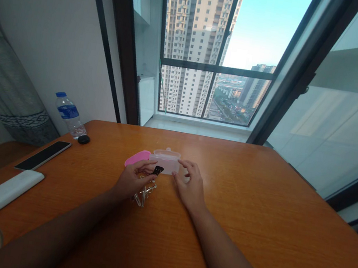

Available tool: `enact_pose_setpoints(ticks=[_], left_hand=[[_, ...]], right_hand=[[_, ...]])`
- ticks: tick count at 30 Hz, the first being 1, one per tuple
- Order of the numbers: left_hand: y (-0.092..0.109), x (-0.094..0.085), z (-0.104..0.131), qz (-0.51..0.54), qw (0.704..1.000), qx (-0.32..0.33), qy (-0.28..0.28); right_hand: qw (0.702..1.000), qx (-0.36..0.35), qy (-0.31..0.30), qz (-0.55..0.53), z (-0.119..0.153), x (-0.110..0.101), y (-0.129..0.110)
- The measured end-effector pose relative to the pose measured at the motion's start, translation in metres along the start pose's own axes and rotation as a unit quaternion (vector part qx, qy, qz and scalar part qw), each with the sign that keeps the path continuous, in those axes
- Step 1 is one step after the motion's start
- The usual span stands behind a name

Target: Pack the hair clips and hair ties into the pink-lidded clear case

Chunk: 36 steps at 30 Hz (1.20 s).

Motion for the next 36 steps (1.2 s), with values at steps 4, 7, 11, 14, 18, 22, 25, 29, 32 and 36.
enact_pose_setpoints(ticks=[4, 7, 11, 14, 18, 22, 25, 29, 32, 36], left_hand=[[-0.001, -0.009, -0.003, -0.009, 0.999, 0.003, 0.044], [-0.001, -0.015, -0.004, -0.010, 0.997, 0.002, 0.070], [-0.003, -0.020, -0.004, -0.005, 0.995, -0.008, 0.096], [-0.006, -0.023, -0.004, 0.005, 0.993, -0.018, 0.118], [-0.004, -0.029, -0.002, -0.023, 0.991, -0.015, 0.133], [0.012, -0.037, 0.002, -0.107, 0.981, 0.026, 0.157], [0.022, -0.040, 0.004, -0.154, 0.972, 0.056, 0.170], [0.028, -0.040, 0.006, -0.178, 0.966, 0.080, 0.170], [0.028, -0.035, 0.005, -0.193, 0.967, 0.084, 0.147], [0.025, -0.030, 0.004, -0.195, 0.971, 0.074, 0.116]], right_hand=[[0.998, 0.019, -0.050, 0.035, -0.004, 0.008, 0.020], [0.994, 0.020, -0.090, 0.056, -0.004, 0.016, 0.024], [0.995, 0.018, -0.093, 0.039, -0.003, 0.017, 0.020], [0.995, 0.041, -0.087, -0.002, -0.002, 0.016, 0.023], [0.993, 0.071, -0.077, -0.049, 0.000, 0.016, 0.029], [0.995, 0.052, -0.074, -0.050, 0.002, 0.015, 0.021], [0.996, -0.006, -0.080, -0.032, 0.003, 0.015, 0.000], [0.993, -0.044, -0.106, -0.005, 0.006, 0.020, -0.022], [0.992, -0.057, -0.114, 0.002, 0.007, 0.022, -0.029], [0.991, -0.073, -0.110, 0.005, 0.008, 0.021, -0.030]])
Point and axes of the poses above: each hand's wrist, its own z-axis away from the middle knuckle, its own x-axis out of the palm, y = z × x, the point moved 8 cm from there along -z, towards the middle knuckle, and after that the axes turned 11 degrees about -z, right-handed, at the moved point
